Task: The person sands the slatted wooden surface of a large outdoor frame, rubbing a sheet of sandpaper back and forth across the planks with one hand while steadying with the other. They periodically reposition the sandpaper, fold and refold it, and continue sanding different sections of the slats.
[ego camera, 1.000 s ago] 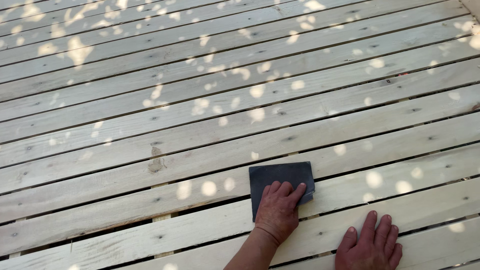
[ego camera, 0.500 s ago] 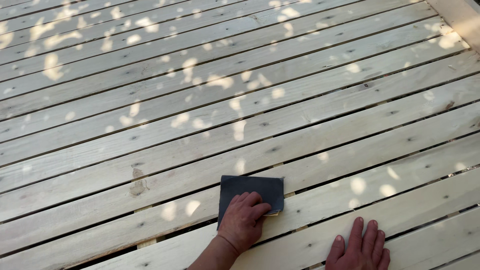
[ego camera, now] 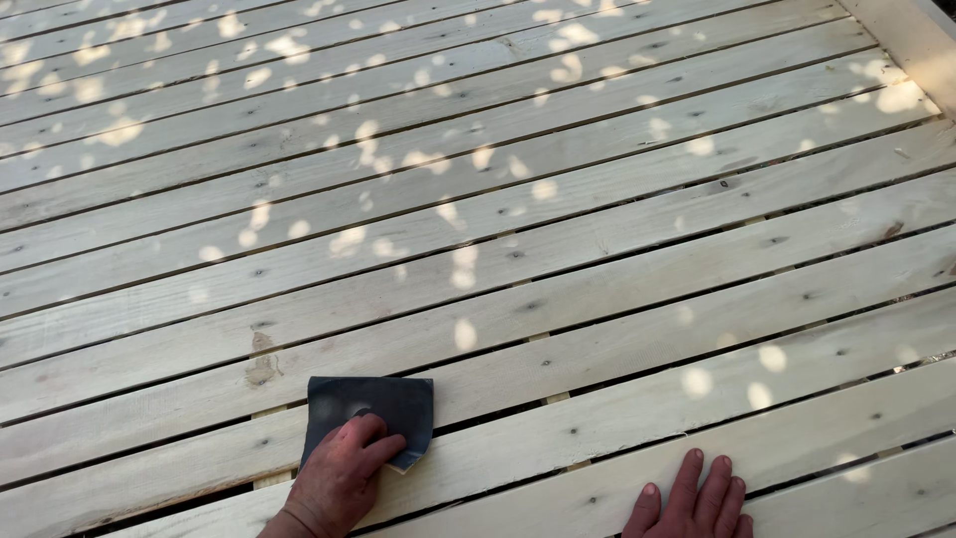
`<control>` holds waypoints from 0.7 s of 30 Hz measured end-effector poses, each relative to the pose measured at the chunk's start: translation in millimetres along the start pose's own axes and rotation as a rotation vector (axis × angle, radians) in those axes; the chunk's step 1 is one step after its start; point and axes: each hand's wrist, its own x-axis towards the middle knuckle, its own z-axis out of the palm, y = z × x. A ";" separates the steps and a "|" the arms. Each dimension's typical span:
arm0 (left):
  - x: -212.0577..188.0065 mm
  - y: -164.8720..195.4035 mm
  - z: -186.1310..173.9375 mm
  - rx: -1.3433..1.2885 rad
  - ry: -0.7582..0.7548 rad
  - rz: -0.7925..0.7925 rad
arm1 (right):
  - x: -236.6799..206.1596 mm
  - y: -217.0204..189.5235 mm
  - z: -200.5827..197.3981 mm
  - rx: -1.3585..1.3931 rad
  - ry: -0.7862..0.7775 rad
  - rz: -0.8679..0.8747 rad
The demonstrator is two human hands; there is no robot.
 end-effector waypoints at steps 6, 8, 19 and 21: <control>113.7 137.4 61.5 -0.032 -0.058 0.049 | -2.0 -10.6 3.2 0.080 0.065 -0.005; 157.4 183.6 94.9 -0.054 -0.116 0.020 | -5.7 -11.5 7.1 0.166 0.108 -0.003; 66.0 90.5 37.2 -0.026 0.073 -0.190 | 58.9 63.6 26.1 0.254 0.028 -0.218; 65.7 86.5 39.9 -0.011 0.047 -0.217 | 93.9 86.6 17.8 0.180 0.049 -0.055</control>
